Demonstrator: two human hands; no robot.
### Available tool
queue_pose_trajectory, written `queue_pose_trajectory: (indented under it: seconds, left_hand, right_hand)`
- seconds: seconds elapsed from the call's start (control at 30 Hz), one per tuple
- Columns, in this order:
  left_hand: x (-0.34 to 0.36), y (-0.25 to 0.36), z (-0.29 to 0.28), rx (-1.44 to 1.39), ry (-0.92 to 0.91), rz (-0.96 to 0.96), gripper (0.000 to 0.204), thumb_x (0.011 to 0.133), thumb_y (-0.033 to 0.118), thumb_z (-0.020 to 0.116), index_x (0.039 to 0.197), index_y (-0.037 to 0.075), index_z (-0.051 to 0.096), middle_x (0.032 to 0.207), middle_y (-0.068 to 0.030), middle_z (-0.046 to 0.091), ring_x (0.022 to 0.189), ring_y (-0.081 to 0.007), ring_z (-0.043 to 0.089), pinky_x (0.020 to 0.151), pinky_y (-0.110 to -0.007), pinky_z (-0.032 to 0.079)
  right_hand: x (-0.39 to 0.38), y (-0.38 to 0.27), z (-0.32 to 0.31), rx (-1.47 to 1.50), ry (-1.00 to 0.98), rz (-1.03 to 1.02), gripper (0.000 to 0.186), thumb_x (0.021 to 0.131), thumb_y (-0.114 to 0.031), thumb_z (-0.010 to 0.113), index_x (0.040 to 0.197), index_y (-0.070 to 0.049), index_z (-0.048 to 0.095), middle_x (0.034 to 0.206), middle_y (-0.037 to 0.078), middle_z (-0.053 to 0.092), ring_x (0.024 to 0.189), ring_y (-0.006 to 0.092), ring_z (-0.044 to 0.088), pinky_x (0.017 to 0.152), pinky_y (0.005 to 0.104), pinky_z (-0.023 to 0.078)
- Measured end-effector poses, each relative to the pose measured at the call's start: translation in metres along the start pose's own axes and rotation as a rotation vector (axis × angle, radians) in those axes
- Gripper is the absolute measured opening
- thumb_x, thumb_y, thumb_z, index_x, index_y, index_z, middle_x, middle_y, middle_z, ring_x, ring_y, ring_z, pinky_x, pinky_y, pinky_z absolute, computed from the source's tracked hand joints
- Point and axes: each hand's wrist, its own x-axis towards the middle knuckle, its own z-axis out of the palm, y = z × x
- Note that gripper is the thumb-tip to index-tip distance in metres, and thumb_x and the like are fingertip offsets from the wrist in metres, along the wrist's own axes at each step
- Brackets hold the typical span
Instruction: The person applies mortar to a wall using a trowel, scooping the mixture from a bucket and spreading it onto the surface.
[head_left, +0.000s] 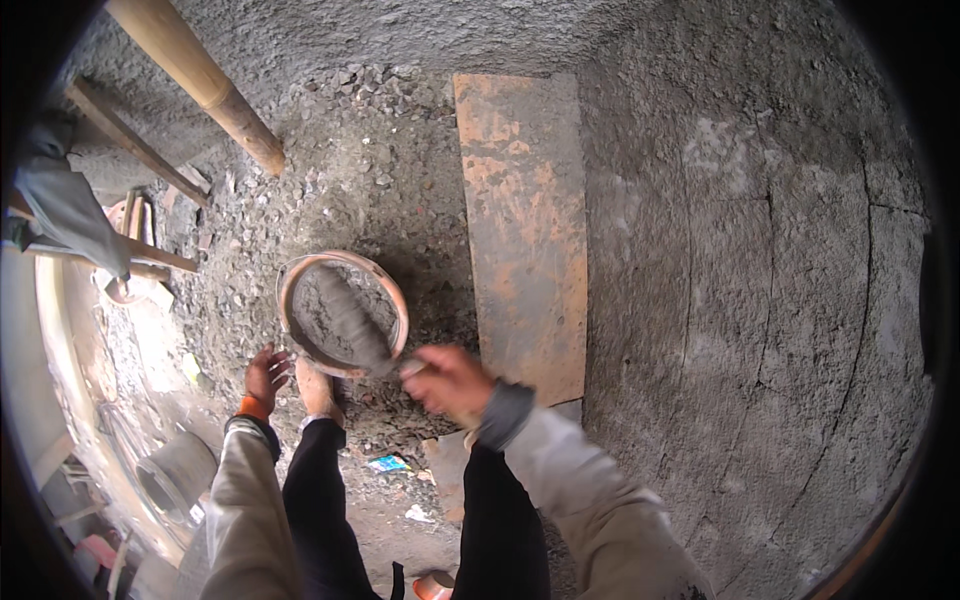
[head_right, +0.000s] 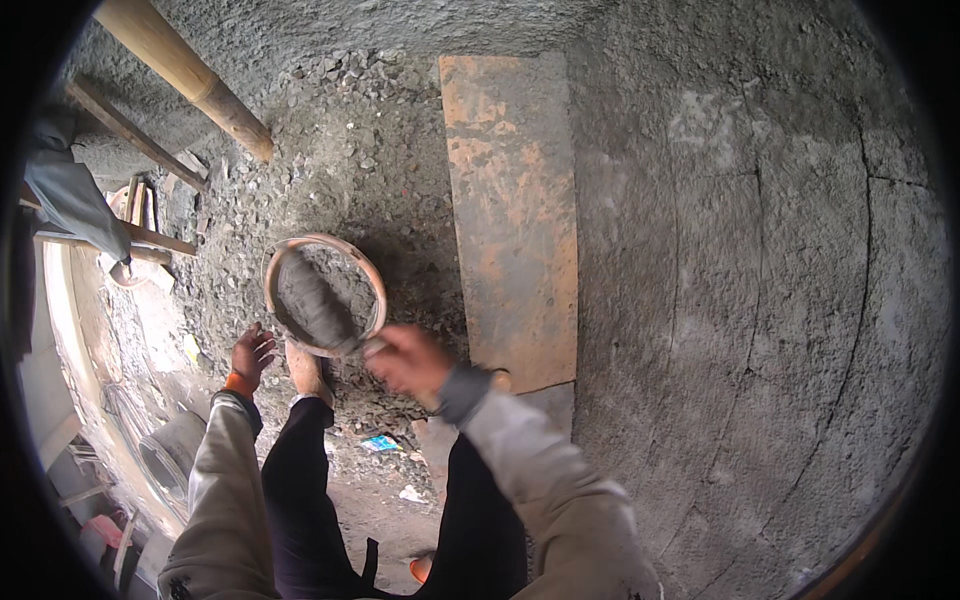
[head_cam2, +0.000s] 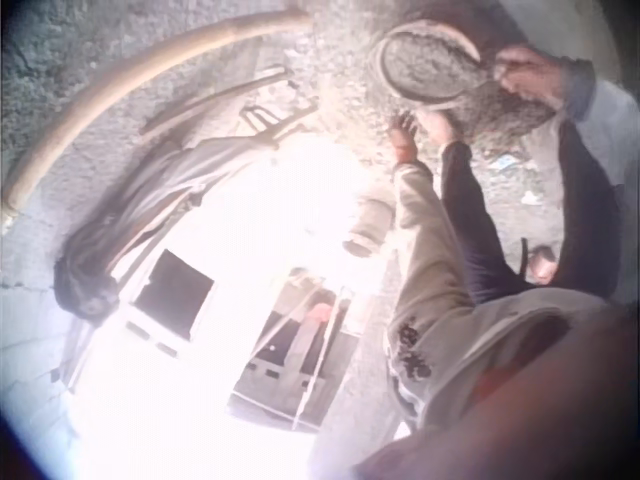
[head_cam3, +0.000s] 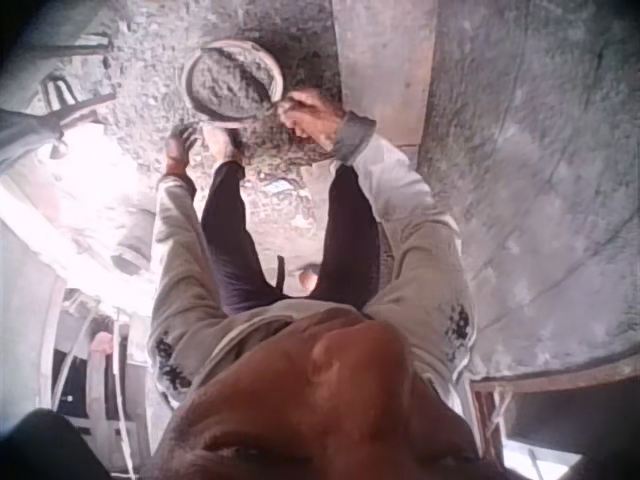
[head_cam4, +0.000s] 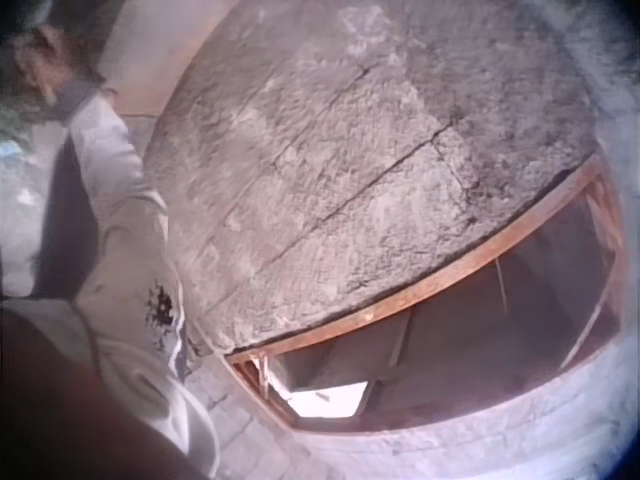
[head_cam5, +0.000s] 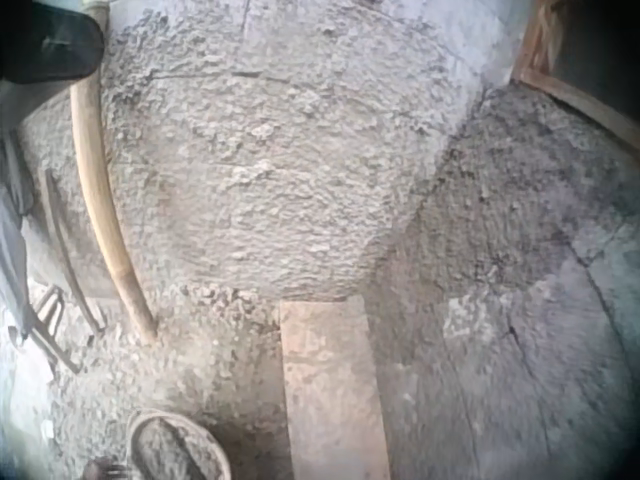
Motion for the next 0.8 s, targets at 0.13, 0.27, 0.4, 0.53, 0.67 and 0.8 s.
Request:
queue_pose_trajectory:
  seconds: [0.13, 0.27, 0.4, 0.53, 0.67, 0.8]
  left_hand:
    - [0.003, 0.017, 0.028, 0.024, -0.026, 0.05, 0.051, 0.084, 0.043, 0.05, 0.123, 0.012, 0.046, 0.104, -0.0024, 0.054, 0.092, -0.0174, 0.051, 0.077, -0.035, 0.04]
    - [0.007, 0.036, 0.028, 0.088, 0.035, 0.128, 0.032, 0.082, 0.039, 0.055, 0.104, 0.016, 0.055, 0.092, 0.0016, 0.052, 0.085, -0.0157, 0.051, 0.07, -0.034, 0.042]
    - [0.033, 0.014, 0.028, 0.113, 0.023, 0.282, 0.016, 0.081, 0.025, 0.059, 0.093, 0.018, 0.053, 0.085, 0.003, 0.055, 0.076, -0.012, 0.052, 0.063, -0.031, 0.046]
    - [0.039, -0.003, 0.04, 0.335, 0.01, 0.491, 0.015, 0.08, 0.011, 0.063, 0.091, 0.011, 0.053, 0.078, 0.0018, 0.057, 0.071, -0.0091, 0.052, 0.057, -0.026, 0.043]
    - [-0.006, 0.005, 0.104, 0.303, -0.082, 0.598, 0.015, 0.082, 0.003, 0.06, 0.093, 0.007, 0.051, 0.084, -0.0009, 0.053, 0.077, -0.0092, 0.049, 0.066, -0.024, 0.042]
    - [-0.026, 0.004, 0.094, 0.075, -0.14, 0.484, 0.012, 0.083, 0.002, 0.056, 0.094, 0.006, 0.05, 0.081, 0.0008, 0.056, 0.076, -0.0066, 0.051, 0.068, -0.022, 0.042]
  right_hand:
    - [-0.049, -0.029, -0.241, -0.133, 0.911, 0.222, 0.023, 0.086, -0.018, 0.049, 0.099, 0.0, 0.057, 0.086, 0.013, 0.062, 0.074, 0.0271, 0.06, 0.063, 0.04, 0.05]
    - [-0.19, -0.047, -0.261, -0.44, 1.261, -0.292, 0.018, 0.088, -0.02, 0.053, 0.092, -0.002, 0.056, 0.065, 0.001, 0.053, 0.052, 0.0073, 0.05, 0.044, 0.0203, 0.042]
    - [-0.166, -0.023, -0.131, -0.765, 0.682, -0.127, 0.028, 0.082, -0.011, 0.053, 0.108, -0.004, 0.046, 0.087, 0.008, 0.054, 0.075, 0.0203, 0.055, 0.063, 0.0305, 0.045]
    - [0.007, 0.028, -0.041, -1.286, 0.446, 0.009, 0.046, 0.073, -0.012, 0.06, 0.116, -0.008, 0.044, 0.104, 0.017, 0.056, 0.091, 0.036, 0.058, 0.074, 0.0435, 0.048]
    - [0.114, 0.075, 0.008, -1.145, 0.469, 0.021, 0.042, 0.073, -0.016, 0.062, 0.113, -0.008, 0.052, 0.095, 0.019, 0.061, 0.087, 0.0364, 0.06, 0.07, 0.0448, 0.048]
    - [0.117, 0.104, 0.031, -0.905, 0.416, -0.169, 0.039, 0.074, -0.018, 0.062, 0.111, -0.007, 0.054, 0.091, 0.02, 0.063, 0.084, 0.0371, 0.061, 0.069, 0.045, 0.048]
